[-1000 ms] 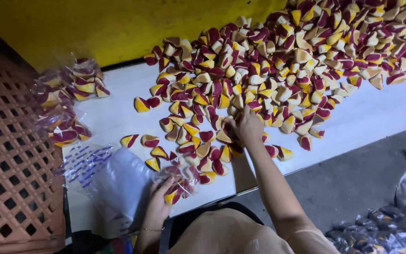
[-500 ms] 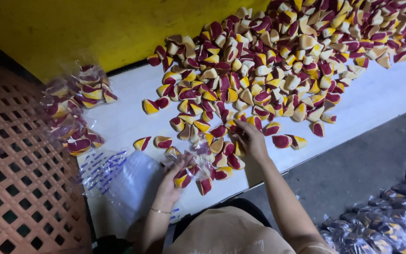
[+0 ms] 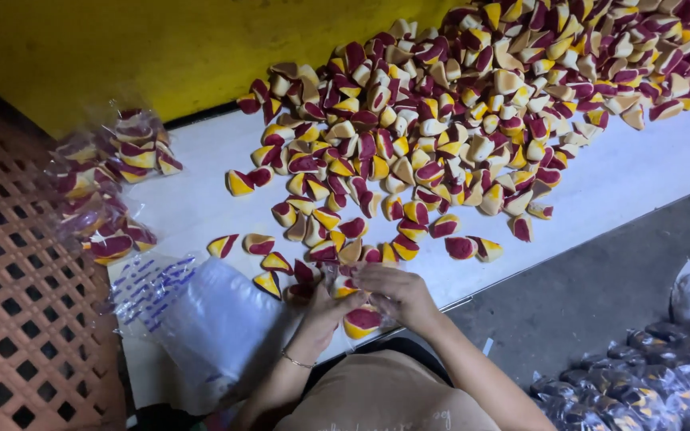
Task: Packing small triangular bread or pastry pieces into individual plastic bags from a large pile on a production table.
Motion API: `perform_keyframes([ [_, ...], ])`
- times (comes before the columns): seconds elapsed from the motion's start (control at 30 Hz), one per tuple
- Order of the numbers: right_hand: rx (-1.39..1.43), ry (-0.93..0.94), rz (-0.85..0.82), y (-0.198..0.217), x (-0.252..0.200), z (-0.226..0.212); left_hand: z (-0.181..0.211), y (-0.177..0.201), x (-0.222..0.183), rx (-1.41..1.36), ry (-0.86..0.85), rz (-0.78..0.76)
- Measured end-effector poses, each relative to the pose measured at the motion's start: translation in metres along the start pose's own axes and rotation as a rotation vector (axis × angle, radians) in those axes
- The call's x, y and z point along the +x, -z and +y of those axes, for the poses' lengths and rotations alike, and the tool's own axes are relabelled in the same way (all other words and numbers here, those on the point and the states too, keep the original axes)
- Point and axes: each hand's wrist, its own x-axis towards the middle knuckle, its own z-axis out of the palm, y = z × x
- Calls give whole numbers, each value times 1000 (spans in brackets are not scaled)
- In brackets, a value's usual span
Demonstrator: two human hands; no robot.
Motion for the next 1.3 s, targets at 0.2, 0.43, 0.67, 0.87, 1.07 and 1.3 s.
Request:
perform_keyframes([
  [0.2,-43,53,42,39,-4,9,-27,-19,6,-18,-99,-71],
  [0.43,-19,116,-7,38,-4,17,-46,-41,0,-8,-173,-156],
  [0.67,-7,176,-402,82,48,-2,-18,-38,-1,-130,-255,83],
  [0.87,39,-17,-798,86,43,-8,-30,-53,-2,-155,-193,75],
  [1.07,65,-61,-805,82,36,-4,-76,-26,7,-344,-121,237],
  [1.3,-614,347,-547,88,109,171,-62,61,4,-328,-227,154],
])
